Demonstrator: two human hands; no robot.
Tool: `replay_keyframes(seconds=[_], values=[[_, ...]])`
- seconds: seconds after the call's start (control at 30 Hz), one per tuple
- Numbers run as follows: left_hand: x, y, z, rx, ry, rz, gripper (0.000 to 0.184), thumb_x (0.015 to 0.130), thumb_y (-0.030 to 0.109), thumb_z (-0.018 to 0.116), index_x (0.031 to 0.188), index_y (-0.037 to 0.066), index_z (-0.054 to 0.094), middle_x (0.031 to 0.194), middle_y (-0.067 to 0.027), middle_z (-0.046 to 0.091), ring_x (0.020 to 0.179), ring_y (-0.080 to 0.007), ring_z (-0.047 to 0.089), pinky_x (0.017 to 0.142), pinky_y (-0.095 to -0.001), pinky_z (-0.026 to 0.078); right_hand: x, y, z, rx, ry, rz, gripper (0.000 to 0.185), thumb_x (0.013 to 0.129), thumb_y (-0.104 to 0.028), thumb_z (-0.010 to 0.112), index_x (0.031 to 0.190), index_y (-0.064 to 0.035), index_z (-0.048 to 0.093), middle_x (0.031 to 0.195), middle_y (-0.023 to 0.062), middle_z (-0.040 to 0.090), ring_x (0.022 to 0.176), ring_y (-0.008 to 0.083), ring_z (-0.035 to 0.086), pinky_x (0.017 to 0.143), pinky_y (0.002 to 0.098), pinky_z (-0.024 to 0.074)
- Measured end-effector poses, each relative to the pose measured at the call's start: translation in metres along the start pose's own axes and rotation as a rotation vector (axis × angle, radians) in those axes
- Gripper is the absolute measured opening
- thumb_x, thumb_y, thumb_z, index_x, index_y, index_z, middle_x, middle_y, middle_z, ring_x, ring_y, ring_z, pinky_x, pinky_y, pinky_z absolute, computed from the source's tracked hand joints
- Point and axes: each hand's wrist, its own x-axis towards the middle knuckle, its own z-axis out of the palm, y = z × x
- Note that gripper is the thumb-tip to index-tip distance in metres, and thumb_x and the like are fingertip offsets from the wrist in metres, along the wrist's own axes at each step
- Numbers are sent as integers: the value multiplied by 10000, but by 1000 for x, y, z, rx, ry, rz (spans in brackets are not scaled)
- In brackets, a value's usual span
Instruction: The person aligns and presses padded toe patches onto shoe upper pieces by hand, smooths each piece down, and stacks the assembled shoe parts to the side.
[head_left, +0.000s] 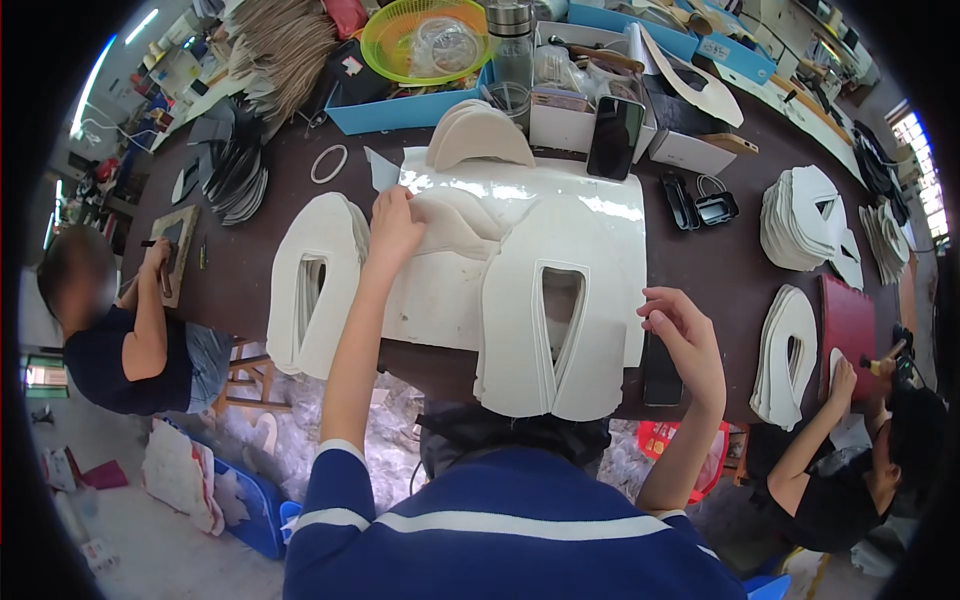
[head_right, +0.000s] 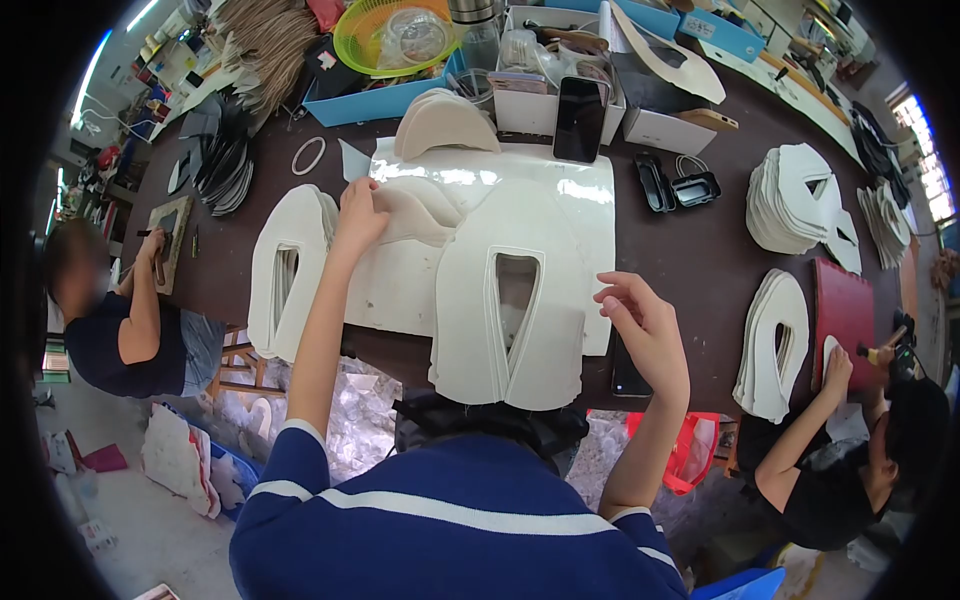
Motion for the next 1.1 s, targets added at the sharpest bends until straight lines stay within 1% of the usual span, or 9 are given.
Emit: replay_keyframes(seconds=[0.23,0.33,0.47,0.63,0.73,0.83,0.87,1.0,1.1], values=[[-9,-2,-9,99,71,133,258,745,2,619,984,23,522,1125,-159,591,1066,-353,559,921,-401,460,2,-1,5,-16,-12,-14,258,928,-75,568,1177,-23,609,919,88,689,816,126,621,771,273,494],[-9,-16,-13,-191,-45,295,184,793,19,631,920,27,498,985,-104,613,926,-258,604,833,-334,477,1,-1,4,-28,-12,-16,257,928,-73,567,1176,-22,609,918,88,689,813,125,621,770,272,494],[-12,-14,-54,-572,-219,38,121,857,56,627,938,22,544,901,-35,620,877,-136,598,764,-286,472,0,-10,0,-24,-2,-12,256,926,-68,566,1173,-17,611,907,81,690,806,124,618,762,271,492],[-32,69,-136,-869,-254,-39,121,907,86,629,1005,36,580,905,-9,613,803,-74,559,740,-221,439,20,-29,19,79,-20,-159,307,915,-80,584,1216,-19,600,1059,97,675,919,150,629,840,290,498],[-43,104,-130,-727,-325,217,181,908,92,637,1072,39,579,904,-21,643,800,-77,575,737,-225,454,38,-49,61,120,-30,-346,483,896,-126,638,1344,-16,495,1290,150,584,1141,223,594,955,340,477],[-53,133,-111,-795,-422,252,228,912,105,641,1122,40,582,905,-32,667,817,-72,586,737,-227,465,49,-50,81,185,-177,-271,518,901,-150,648,1368,-18,465,1247,163,613,1098,226,624,938,335,486],[-56,138,-106,-867,-443,185,237,911,109,643,1128,36,583,904,-34,670,819,-72,590,737,-228,467,48,-53,78,252,-250,-86,385,904,-165,656,1233,11,557,1020,116,673,894,169,657,858,307,516],[-70,134,-84,-967,-595,-36,239,910,123,651,1119,18,602,891,-31,670,805,-74,596,728,-231,471,42,-20,60,308,-90,101,203,921,-175,644,900,25,618,684,-18,532,599,39,484,555,221,446],[-74,121,-60,-860,-686,-99,187,918,142,647,1027,-7,621,848,-29,651,765,-78,593,708,-230,471,37,-14,42,228,-4,189,181,924,-172,639,928,9,627,684,-25,538,572,33,478,513,206,397]])
